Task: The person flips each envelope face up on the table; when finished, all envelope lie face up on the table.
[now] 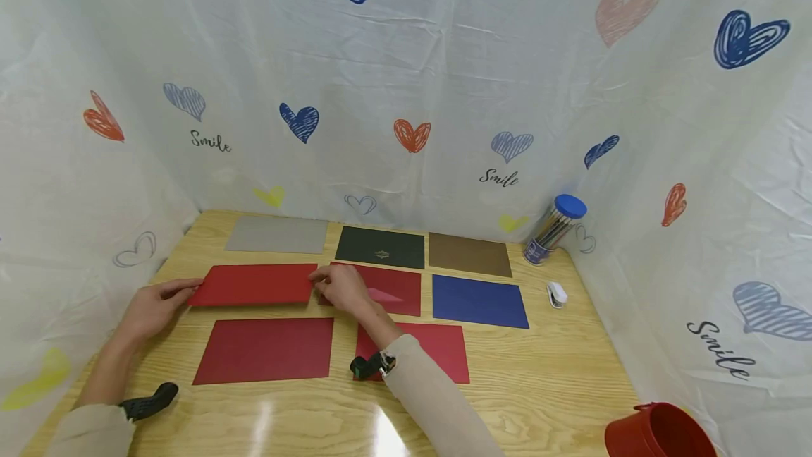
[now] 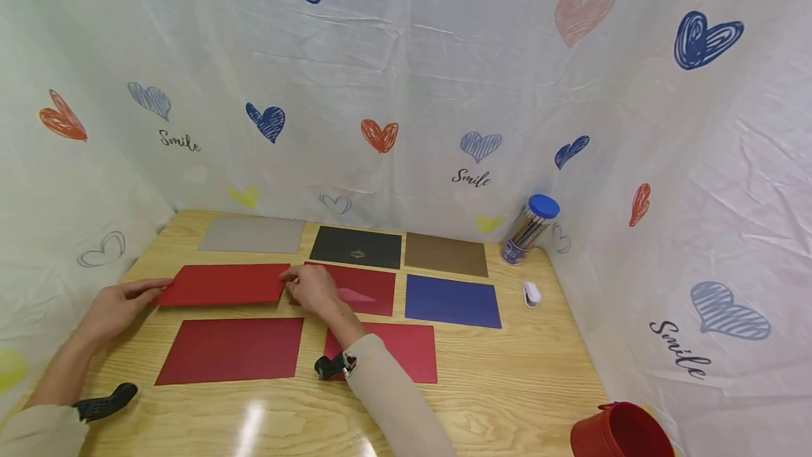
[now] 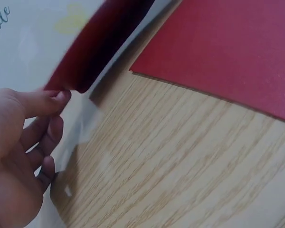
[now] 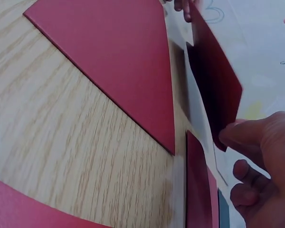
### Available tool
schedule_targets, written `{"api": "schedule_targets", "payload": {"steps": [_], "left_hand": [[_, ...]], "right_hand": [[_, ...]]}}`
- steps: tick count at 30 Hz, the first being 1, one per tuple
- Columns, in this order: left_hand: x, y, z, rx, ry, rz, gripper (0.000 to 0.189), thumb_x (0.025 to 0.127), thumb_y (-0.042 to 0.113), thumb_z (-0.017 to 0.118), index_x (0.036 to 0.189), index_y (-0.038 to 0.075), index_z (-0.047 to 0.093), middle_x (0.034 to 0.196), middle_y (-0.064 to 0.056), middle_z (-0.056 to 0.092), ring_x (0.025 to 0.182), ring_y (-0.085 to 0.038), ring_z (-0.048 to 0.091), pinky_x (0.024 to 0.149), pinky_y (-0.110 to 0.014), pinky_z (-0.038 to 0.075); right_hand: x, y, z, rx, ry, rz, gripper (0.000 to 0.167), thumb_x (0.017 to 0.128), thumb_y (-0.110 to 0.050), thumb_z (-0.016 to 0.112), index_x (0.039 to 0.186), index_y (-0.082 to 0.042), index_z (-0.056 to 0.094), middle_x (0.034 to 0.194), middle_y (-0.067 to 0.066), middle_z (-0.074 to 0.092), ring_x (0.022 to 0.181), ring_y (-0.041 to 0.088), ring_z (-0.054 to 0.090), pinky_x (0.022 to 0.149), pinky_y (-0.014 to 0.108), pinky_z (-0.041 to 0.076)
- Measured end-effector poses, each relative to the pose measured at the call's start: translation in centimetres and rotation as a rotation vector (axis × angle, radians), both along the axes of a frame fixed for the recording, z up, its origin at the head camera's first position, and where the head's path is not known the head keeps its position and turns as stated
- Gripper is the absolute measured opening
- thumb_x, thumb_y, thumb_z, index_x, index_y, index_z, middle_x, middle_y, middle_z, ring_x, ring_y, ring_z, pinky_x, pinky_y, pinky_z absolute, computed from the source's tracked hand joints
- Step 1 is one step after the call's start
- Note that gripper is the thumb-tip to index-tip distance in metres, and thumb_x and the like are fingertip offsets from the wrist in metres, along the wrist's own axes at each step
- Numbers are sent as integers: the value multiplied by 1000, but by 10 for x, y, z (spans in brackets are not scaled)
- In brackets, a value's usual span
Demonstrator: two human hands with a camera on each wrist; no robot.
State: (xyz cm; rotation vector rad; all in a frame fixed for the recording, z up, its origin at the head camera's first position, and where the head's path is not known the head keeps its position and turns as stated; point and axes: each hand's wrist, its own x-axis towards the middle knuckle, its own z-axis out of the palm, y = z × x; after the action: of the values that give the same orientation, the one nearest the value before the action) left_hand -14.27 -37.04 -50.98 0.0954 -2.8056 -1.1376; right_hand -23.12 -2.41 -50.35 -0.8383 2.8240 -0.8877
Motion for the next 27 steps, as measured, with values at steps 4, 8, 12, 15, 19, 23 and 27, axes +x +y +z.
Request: {"api": "schedule_targets", "payload": {"steps": [4,8,12,15,19,23,27], "left_hand": [[1,-1,1,17,-3,33,42,104,31,56,129,-2,66,133,-32,58,123,-47,50,92,-32,43],[4,-2,2,59,16,55,42,102,33,59,126,0,69,122,-5,70,112,-12,58,77,-8,35],[6,-4,2,158,45,63,43,100,34,63,123,-2,70,99,36,60,94,25,41,75,-3,36],[5,-5,2,220,52,68,46,99,35,65,122,-5,69,92,42,57,92,28,42,75,-2,38],[3,-4,1,226,39,121,48,97,40,67,119,-2,71,89,43,57,89,27,42,72,-3,38],[2,-1,3,211,32,170,49,95,43,69,117,0,71,87,43,51,87,22,41,70,-7,37],[0,1,5,230,41,166,48,96,41,68,119,0,69,87,41,52,85,19,46,69,-10,40]], "right_hand": [[0,1,2,-9,22,-7,19,99,-24,66,114,-25,78,106,-9,74,76,-1,59,55,15,40],[-1,2,2,-30,41,-9,19,99,-25,66,114,-26,78,110,-9,73,78,-1,59,56,15,40],[-3,2,1,-69,56,-12,18,99,-27,66,112,-27,79,108,-11,74,76,-2,57,56,14,40],[-3,3,1,-112,54,-7,17,99,-28,66,110,-27,79,107,-12,74,77,-2,57,58,14,41],[-3,4,1,-158,50,11,17,98,-26,67,110,-23,79,106,-9,73,76,-1,55,60,13,42],[-4,5,0,-193,24,16,19,98,-24,68,113,-19,78,103,-6,72,70,0,54,55,15,42],[-4,4,-1,-274,-38,-8,17,98,-22,68,112,-16,76,96,-7,73,73,-2,58,58,16,44]]}}
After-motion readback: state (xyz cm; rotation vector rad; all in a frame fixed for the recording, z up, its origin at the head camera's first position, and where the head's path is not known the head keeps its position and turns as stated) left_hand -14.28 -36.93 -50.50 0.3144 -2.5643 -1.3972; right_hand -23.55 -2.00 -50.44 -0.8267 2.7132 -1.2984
